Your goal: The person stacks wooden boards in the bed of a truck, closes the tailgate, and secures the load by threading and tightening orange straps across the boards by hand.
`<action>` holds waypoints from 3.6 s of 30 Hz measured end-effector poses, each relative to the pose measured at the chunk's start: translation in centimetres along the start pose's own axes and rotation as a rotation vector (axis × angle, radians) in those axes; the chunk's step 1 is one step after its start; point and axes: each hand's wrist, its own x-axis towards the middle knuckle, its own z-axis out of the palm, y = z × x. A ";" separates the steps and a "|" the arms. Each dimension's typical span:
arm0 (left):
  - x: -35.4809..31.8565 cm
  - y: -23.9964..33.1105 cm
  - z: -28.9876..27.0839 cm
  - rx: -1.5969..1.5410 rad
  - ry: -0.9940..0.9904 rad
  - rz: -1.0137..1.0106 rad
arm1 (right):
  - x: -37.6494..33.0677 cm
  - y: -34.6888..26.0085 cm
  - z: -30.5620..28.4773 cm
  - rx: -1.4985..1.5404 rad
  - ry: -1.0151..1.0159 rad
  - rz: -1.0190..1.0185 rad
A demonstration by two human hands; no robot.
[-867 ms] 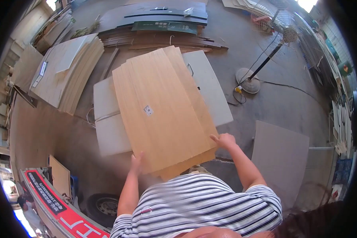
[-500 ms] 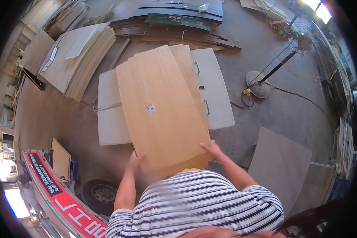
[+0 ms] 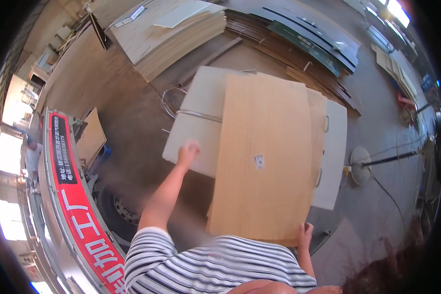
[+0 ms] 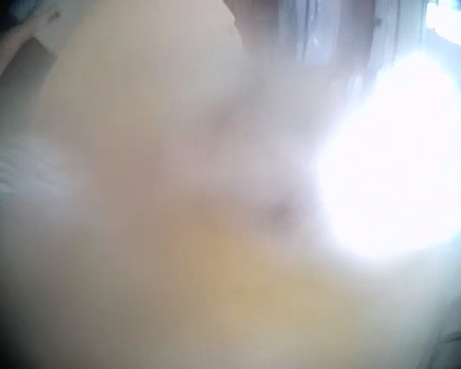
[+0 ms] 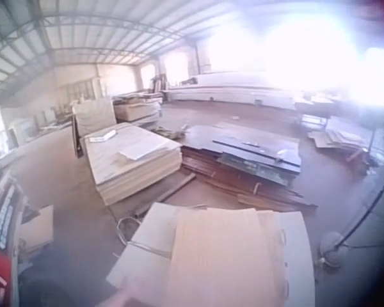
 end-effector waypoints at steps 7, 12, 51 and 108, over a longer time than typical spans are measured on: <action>18.5 2.2 -3.7 0.696 0.209 -0.189 | -3.0 -4.0 -2.9 -0.037 0.056 0.025; 20.5 1.7 -3.4 -0.038 0.359 0.135 | 0.0 -6.7 -2.7 -0.062 0.044 -0.097; -19.5 42.4 13.0 0.990 -0.017 1.159 | 33.2 -11.5 3.2 0.211 0.256 -0.368; -25.3 -12.3 3.0 0.110 -0.568 -0.183 | -2.5 5.2 0.3 0.001 -0.154 0.208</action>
